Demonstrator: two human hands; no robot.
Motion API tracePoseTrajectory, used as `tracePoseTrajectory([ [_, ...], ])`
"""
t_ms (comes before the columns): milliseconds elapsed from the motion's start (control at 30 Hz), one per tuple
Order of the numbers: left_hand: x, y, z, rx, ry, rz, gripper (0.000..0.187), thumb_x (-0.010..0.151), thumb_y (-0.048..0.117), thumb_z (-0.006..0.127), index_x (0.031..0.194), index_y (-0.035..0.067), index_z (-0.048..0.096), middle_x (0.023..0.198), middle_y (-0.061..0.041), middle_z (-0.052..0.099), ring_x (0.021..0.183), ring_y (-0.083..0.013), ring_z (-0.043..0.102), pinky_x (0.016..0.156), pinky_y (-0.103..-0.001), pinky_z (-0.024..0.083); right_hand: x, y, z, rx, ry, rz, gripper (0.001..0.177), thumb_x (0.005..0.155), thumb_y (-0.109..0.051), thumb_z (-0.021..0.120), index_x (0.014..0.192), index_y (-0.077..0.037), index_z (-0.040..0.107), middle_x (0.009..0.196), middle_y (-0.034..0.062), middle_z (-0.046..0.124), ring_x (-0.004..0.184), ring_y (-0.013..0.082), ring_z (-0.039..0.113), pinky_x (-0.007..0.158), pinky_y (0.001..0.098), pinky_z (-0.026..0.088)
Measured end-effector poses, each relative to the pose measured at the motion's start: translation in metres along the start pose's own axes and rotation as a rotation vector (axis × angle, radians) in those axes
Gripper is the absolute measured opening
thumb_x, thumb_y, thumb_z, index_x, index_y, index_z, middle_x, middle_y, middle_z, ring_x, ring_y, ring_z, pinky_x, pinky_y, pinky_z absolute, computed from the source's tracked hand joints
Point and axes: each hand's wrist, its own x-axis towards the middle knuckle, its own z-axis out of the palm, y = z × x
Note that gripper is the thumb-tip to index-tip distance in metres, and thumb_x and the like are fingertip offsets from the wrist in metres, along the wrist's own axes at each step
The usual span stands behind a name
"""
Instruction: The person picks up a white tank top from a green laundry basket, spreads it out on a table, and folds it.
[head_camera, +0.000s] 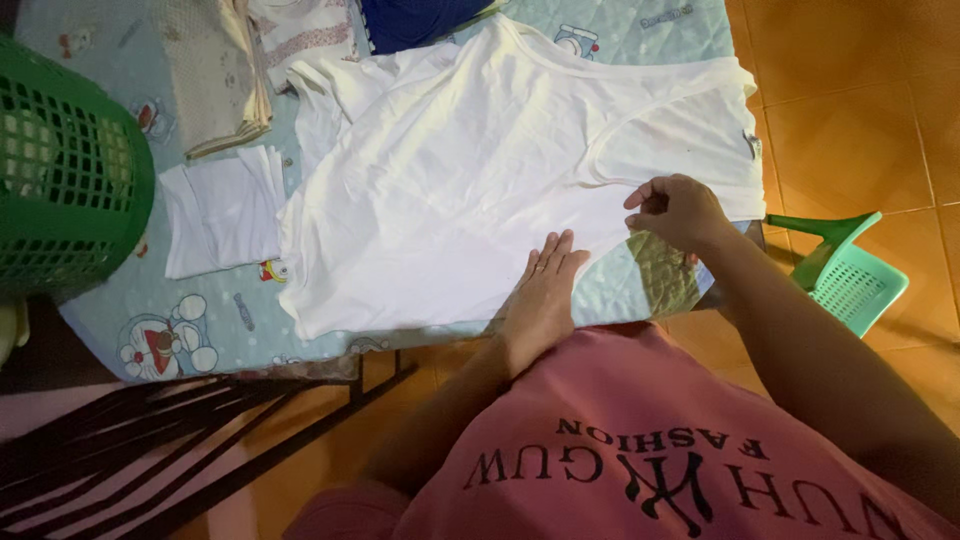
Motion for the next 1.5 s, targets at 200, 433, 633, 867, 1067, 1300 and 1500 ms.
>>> tracePoseTrajectory([
  [200, -0.004, 0.010, -0.012, -0.181, 0.094, -0.035, 0.075, 0.068, -0.016, 0.054, 0.139, 0.007, 0.049, 0.160, -0.023, 0.032, 0.152, -0.0399, 0.025, 0.122, -0.048, 0.026, 0.001, -0.008, -0.003, -0.040, -0.018, 0.077, 0.026, 0.077, -0.015, 0.086, 0.100, -0.008, 0.077, 0.080, 0.0008, 0.071, 0.074, 0.0123, 0.065, 0.069, 0.0307, 0.053],
  [433, -0.018, 0.001, -0.052, 0.043, 0.196, -0.115, 0.034, 0.084, -0.009, 0.053, 0.110, 0.011, 0.064, 0.150, -0.009, 0.054, 0.126, -0.0307, 0.059, 0.101, -0.042, 0.050, -0.002, -0.015, -0.003, -0.013, -0.025, 0.198, 0.027, 0.078, -0.015, 0.085, 0.103, -0.012, 0.076, 0.084, 0.0003, 0.070, 0.072, 0.0134, 0.063, 0.060, 0.0383, 0.055],
  [633, -0.028, -0.004, -0.059, 0.252, 0.187, -0.178, 0.023, 0.097, 0.014, 0.052, 0.101, 0.014, 0.074, 0.136, -0.007, 0.065, 0.111, -0.0291, 0.069, 0.086, -0.043, 0.058, 0.006, 0.001, 0.000, -0.003, -0.007, 0.079, 0.025, 0.077, -0.015, 0.087, 0.098, -0.008, 0.078, 0.083, 0.0036, 0.073, 0.075, 0.0121, 0.065, 0.070, 0.0305, 0.052],
  [867, -0.029, -0.033, -0.022, 0.273, 0.226, 0.300, 0.022, 0.099, 0.019, 0.057, 0.091, 0.010, 0.075, 0.129, -0.011, 0.070, 0.111, -0.0276, 0.069, 0.095, -0.042, 0.058, 0.006, -0.002, -0.003, -0.038, -0.023, 0.077, 0.026, 0.075, -0.015, 0.087, 0.098, -0.008, 0.077, 0.086, 0.0035, 0.075, 0.078, 0.0129, 0.067, 0.071, 0.0299, 0.053],
  [1067, -0.041, -0.035, 0.015, 0.227, 0.032, 0.323, 0.013, 0.093, 0.017, 0.063, 0.090, 0.009, 0.071, 0.102, -0.008, 0.072, 0.095, -0.0246, 0.069, 0.086, -0.041, 0.056, 0.011, 0.008, 0.004, -0.022, -0.007, 0.061, 0.024, 0.076, -0.014, 0.087, 0.097, -0.007, 0.077, 0.084, 0.0040, 0.075, 0.077, 0.0129, 0.068, 0.072, 0.0288, 0.053],
  [1300, -0.049, -0.056, 0.032, 0.170, 0.250, 0.309, 0.041, 0.090, 0.021, 0.069, 0.129, 0.011, 0.061, 0.124, -0.007, 0.066, 0.112, -0.0230, 0.064, 0.095, -0.039, 0.055, 0.000, 0.005, 0.010, -0.056, 0.107, -0.016, 0.021, 0.077, -0.013, 0.086, 0.096, -0.010, 0.078, 0.083, 0.0032, 0.074, 0.078, 0.0145, 0.068, 0.074, 0.0300, 0.054],
  [1500, -0.075, -0.074, 0.030, 0.181, 0.444, 0.203, 0.030, 0.095, 0.022, 0.070, 0.122, 0.012, 0.065, 0.128, -0.009, 0.065, 0.117, -0.0268, 0.062, 0.101, -0.047, 0.049, -0.037, -0.006, 0.048, -0.425, 0.406, -0.439, 0.010, 0.090, -0.016, 0.084, 0.099, -0.018, 0.082, 0.092, 0.0008, 0.078, 0.083, 0.0169, 0.064, 0.083, 0.0362, 0.051],
])
